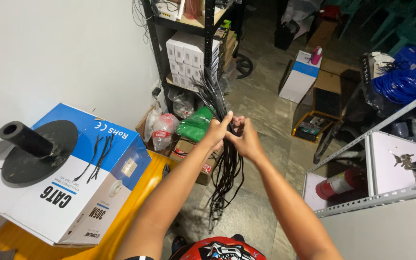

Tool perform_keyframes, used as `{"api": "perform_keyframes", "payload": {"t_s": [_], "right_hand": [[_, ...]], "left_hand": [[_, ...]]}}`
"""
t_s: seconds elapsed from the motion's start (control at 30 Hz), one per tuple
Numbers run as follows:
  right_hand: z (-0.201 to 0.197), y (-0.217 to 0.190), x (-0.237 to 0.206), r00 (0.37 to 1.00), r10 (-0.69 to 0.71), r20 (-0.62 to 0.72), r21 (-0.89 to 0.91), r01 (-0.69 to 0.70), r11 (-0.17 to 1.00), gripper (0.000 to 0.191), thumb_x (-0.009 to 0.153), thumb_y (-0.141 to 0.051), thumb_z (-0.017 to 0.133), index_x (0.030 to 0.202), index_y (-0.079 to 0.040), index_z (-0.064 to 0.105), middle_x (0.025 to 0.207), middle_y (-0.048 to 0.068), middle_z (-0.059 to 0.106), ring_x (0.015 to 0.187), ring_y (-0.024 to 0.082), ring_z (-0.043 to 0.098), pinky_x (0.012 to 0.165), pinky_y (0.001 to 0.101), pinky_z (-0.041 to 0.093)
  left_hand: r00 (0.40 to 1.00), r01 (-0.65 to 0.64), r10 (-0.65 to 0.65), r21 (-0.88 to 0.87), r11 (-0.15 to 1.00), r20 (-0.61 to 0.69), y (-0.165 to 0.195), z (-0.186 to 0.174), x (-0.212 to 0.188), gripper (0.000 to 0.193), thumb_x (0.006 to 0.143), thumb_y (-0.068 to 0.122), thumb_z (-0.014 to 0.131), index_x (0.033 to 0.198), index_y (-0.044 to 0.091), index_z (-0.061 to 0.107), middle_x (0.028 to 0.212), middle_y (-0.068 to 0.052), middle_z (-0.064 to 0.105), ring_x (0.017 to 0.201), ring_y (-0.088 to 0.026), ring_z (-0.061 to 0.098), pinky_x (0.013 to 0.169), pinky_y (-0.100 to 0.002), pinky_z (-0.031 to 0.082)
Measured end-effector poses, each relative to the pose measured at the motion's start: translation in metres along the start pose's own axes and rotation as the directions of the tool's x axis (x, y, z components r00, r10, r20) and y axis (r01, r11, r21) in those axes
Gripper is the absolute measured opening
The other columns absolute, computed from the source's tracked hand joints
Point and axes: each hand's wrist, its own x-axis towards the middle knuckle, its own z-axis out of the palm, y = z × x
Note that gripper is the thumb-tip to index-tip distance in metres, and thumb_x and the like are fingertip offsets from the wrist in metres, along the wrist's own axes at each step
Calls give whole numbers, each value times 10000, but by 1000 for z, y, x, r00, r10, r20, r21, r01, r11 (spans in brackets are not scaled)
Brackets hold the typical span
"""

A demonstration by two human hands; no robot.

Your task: The person sits on a chair and untangles a bundle of black cable ties by hand, pulling individual ties free from the tangled mass and gathering the separated ties. They work through the bundle over the course of the clip, holding the mass in one hand while drawing out ties with the other.

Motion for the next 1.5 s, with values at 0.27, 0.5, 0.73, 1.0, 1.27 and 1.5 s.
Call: {"api": "perform_keyframes", "payload": {"t_s": [0.27, 0.5, 0.73, 1.0, 1.27, 1.5], "right_hand": [[27, -8, -25, 961, -57, -269, 176, 107, 979, 355, 914, -190, 778, 1078, -29, 507, 994, 120, 642, 904, 207, 616, 818, 352, 518], [41, -1, -28, 924, 32, -381, 140, 24, 990, 217, 1065, -231, 579, 1078, -23, 516, 908, 134, 654, 799, 245, 627, 737, 390, 508], [27, 6, -17, 901, 92, -423, 384, 86, 919, 269, 1113, -281, 442, 1031, -36, 519, 930, 107, 638, 829, 222, 642, 760, 374, 552], [-134, -36, 60, 597, -327, -733, -113, 368, 923, 230, 1206, -226, 468, 1083, -36, 509, 940, 16, 524, 849, 164, 503, 796, 319, 479], [-101, -50, 56, 959, -165, -231, 230, 219, 948, 337, 1084, -375, 572, 1085, -82, 738, 960, -131, 675, 850, -55, 558, 734, 162, 452], [-7, -21, 45, 962, 271, -21, 376, -244, 894, 479, 1066, -469, 556, 1048, -17, 713, 641, -13, 552, 528, 95, 487, 483, 300, 404]], "left_hand": [[992, 113, -92, -274, 955, 88, 15, 3, -2, 296, 1019, 352, 607, 1108, 69, 618, 1086, -134, 721, 981, -227, 707, 849, -371, 604], [997, 46, -40, -78, 996, 73, 20, 20, -11, 350, 1042, 337, 596, 1111, 17, 722, 1142, -101, 743, 977, -183, 692, 837, -341, 589], [1000, 1, -1, -5, 1000, 3, 28, 5, 8, 311, 1032, 300, 646, 1034, -10, 675, 960, -87, 702, 884, -190, 717, 812, -361, 636], [998, 56, -50, 166, 984, -40, 30, -38, -8, 303, 987, 311, 685, 1075, 22, 703, 939, -71, 739, 850, -174, 708, 755, -330, 595], [973, 207, -219, 142, 968, 73, 6, -24, -14, 369, 999, 339, 680, 1113, -9, 733, 1017, -97, 773, 913, -198, 725, 853, -351, 597], [960, 167, -212, 232, 958, 183, -8, -17, -19, 294, 1022, 314, 656, 1103, 36, 708, 947, -63, 732, 852, -173, 685, 757, -339, 548]]}}
